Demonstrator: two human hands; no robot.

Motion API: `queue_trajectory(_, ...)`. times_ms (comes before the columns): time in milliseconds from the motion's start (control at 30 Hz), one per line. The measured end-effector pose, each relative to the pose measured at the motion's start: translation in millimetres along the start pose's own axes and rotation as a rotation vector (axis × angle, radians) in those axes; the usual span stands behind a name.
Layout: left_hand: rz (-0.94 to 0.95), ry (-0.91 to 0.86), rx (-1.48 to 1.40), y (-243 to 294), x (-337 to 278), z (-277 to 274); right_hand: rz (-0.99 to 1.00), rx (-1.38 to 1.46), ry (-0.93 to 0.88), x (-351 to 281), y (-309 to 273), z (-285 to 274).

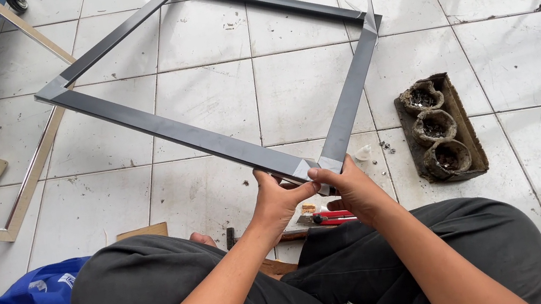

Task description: Assembling a picture frame by applying adhesive to the mitered corners and securing them with small nails using a hammer.

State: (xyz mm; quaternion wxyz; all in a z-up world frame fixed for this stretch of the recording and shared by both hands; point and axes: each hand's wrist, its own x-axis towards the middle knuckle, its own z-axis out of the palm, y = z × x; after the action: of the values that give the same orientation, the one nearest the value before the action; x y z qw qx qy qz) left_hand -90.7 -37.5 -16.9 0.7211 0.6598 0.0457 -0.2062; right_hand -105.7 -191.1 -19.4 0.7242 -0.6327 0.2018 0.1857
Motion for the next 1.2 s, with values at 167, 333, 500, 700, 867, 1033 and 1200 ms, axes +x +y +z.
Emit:
queue_trajectory(167,-0.047,0.005,0.027,-5,2,0,0.070,0.185,-0.016,-9,-5,-5)
queue_trajectory(333,-0.061,0.021,0.048,4,-3,2,0.074,0.228,-0.058,-12,-12,-1)
queue_trajectory(500,-0.051,0.119,-0.033,6,2,1,0.030,0.272,-0.074,-20,-18,9)
queue_trajectory(700,-0.045,0.140,-0.093,5,9,-4,-0.064,0.728,-0.062,-5,-21,-2)
queue_trajectory(867,-0.108,0.121,-0.176,23,5,-7,-0.154,0.832,-0.041,-8,-32,-5)
queue_trajectory(1033,-0.192,0.098,-0.257,52,-4,-7,-0.263,0.837,0.017,-8,-39,-24)
queue_trajectory(1200,-0.222,0.012,-0.249,56,18,-18,-0.344,0.856,0.108,-4,-47,-57)
